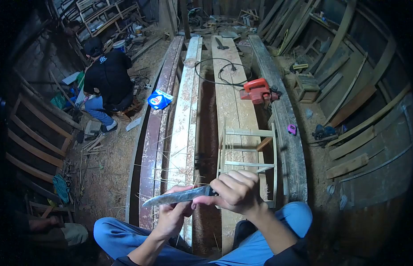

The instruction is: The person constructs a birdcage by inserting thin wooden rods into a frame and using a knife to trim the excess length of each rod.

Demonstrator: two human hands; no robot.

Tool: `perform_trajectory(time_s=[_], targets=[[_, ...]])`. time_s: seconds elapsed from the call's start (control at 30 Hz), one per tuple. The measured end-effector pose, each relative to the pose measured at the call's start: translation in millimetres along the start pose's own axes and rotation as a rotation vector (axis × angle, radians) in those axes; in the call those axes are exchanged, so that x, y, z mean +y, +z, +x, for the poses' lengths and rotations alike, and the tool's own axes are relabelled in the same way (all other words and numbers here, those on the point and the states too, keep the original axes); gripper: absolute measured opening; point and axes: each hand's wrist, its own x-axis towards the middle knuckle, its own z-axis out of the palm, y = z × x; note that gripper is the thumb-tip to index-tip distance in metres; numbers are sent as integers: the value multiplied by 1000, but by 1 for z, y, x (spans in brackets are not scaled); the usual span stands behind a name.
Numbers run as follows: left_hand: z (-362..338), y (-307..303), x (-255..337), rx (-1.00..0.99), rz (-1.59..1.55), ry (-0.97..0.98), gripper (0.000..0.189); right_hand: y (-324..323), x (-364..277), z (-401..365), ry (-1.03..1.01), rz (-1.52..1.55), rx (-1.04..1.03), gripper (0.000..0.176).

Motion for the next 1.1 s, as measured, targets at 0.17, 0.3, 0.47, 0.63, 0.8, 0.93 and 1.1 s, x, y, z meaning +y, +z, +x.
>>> perform_trajectory(time_s=[0.17, 0.3, 0.47, 0.63, 0.8, 0.93, 1.1], targets=[[6, 0, 2, -4, 0, 109, 20, -12, 29, -6, 224, -149, 11, 57], [5, 3, 2, 16, 87, 121, 21, -34, 53, 2, 456, -176, 251, 54], [9, -2, -1, 70, 23, 70, 30, -11, 21, -4, 171, -109, 82, 58], [2, -3, -3, 11, -53, 12, 42, 10, -12, 1, 76, 55, 15, 57], [2, 2, -6, 63, 50, -15, 44, 12, -11, -4, 119, 72, -64, 58], [2, -3, -8, 2, -48, -31, 41, 7, -8, -1, 84, 19, -32, 58], [4, -1, -3, 17, -46, -6, 40, 5, 2, -1, 41, -23, 0, 56]])
